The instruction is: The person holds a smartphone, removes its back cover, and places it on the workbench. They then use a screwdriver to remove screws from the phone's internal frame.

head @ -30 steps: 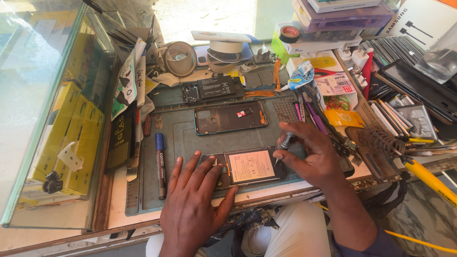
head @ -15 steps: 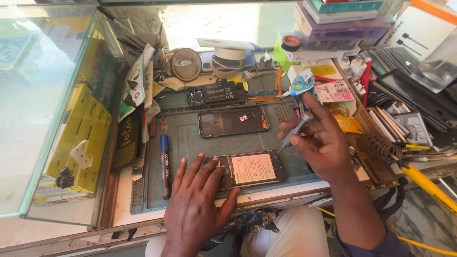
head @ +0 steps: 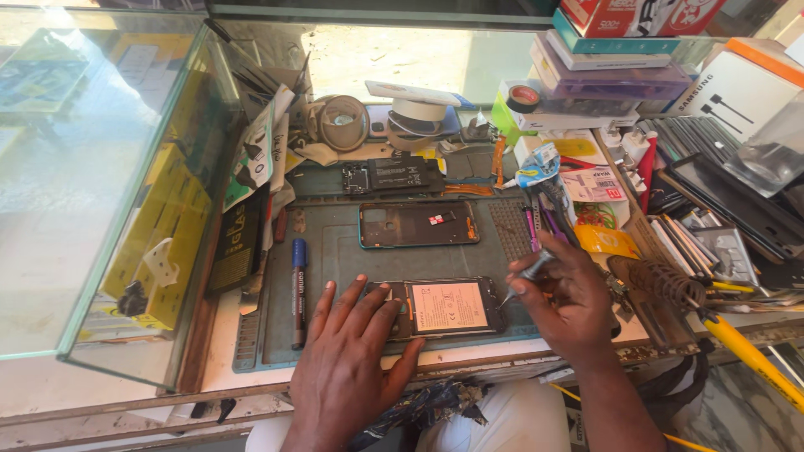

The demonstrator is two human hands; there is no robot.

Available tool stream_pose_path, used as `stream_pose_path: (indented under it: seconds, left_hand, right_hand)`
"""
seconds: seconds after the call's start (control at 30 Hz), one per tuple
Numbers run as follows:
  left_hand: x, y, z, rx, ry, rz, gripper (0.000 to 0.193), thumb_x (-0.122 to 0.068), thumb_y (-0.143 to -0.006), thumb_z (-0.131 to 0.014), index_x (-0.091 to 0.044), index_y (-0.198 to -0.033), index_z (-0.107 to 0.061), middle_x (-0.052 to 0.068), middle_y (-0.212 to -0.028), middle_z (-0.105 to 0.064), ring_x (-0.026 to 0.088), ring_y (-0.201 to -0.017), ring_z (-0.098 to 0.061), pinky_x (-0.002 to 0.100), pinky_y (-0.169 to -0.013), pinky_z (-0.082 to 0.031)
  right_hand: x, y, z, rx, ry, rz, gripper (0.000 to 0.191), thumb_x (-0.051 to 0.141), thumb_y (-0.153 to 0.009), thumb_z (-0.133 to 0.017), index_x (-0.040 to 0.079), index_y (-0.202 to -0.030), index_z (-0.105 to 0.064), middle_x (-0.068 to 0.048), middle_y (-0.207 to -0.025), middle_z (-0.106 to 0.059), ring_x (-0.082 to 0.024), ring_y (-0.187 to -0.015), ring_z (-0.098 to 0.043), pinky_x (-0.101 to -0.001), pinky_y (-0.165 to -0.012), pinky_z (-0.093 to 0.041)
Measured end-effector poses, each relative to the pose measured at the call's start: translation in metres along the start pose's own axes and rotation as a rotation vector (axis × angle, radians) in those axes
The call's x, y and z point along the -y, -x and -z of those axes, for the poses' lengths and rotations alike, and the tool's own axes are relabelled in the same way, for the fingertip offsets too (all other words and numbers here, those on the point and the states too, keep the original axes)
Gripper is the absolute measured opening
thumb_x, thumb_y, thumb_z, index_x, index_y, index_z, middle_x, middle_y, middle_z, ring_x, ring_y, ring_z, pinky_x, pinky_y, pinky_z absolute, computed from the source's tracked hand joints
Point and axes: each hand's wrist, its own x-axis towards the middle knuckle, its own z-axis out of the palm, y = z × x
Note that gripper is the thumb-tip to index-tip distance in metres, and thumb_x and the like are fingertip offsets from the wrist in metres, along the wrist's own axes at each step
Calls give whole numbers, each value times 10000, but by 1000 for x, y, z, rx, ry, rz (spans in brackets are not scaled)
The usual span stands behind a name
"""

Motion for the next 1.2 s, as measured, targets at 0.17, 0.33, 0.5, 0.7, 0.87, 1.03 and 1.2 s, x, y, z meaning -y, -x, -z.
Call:
stream_pose_path:
  seconds: [0.17, 0.33, 0.5, 0.7, 0.87, 1.03, 1.2]
  left_hand:
    - [-1, -1, 1, 6, -6, 18, 508, -420, -860, -710, -19, -1170, -689, 176, -1280, -652, 377, -1354, -491, 570, -1170, -264]
    - [-3, -2, 2, 21, -14, 32, 504, -419, -845, -718, -29, -1164, -691, 170, -1265, -655, 377, -1349, -490, 570, -1167, -266]
    - [-4, -2, 2, 11, -22, 41, 493, -413, -840, -717, -48, -1171, -695, 155, -1268, -659, 368, -1350, -492, 567, -1170, -268]
    - [-4, -3, 2, 26, -45, 45, 509, -427, -838, -719, -45, -1173, -689, 155, -1271, -658, 365, -1350, -488, 566, -1166, -263]
    - [-4, -3, 2, 33, -45, 53, 512, -426, -837, -719, -46, -1177, -689, 152, -1265, -659, 361, -1352, -488, 564, -1169, -261]
    - [-4, -3, 1, 33, -39, 50, 509, -426, -832, -723, -49, -1174, -691, 156, -1256, -660, 362, -1349, -490, 564, -1168, -260]
    - [-3, -3, 2, 18, -35, 43, 507, -420, -832, -726, -50, -1178, -691, 158, -1257, -664, 359, -1348, -498, 562, -1172, -269]
  right_hand:
    - [-1, 0, -1, 22, 34, -33, 649, -63, -912, -702, 40, -1505, -459, -113, -1124, -708, -113, -957, -696, -243, -796, -584]
    - [2, -1, -2, 26, 49, 3, 638, -64, -913, -719, 53, -1491, -474, -103, -1135, -691, -106, -1000, -678, -244, -836, -581]
    - [1, -2, -6, -2, 201, 134, 636, -23, -830, -822, 67, -1380, -515, -98, -1136, -648, -99, -1005, -670, -246, -813, -603]
    - [-1, 0, -10, -80, 317, 106, 636, 24, -789, -881, 60, -1309, -517, -66, -1024, -643, -68, -858, -663, -220, -712, -597]
    - [-1, -2, -13, -109, 306, 112, 627, 31, -798, -885, 56, -1295, -503, -53, -984, -640, -59, -825, -642, -222, -686, -582]
    - [1, -3, -10, -64, 374, 137, 614, 27, -820, -862, 58, -1323, -510, -87, -997, -688, -115, -866, -708, -241, -722, -615]
    - [9, -8, -8, 154, -171, -81, 504, 4, -976, -655, 96, -1426, -447, -180, -1261, -712, -226, -1172, -750, -353, -971, -630]
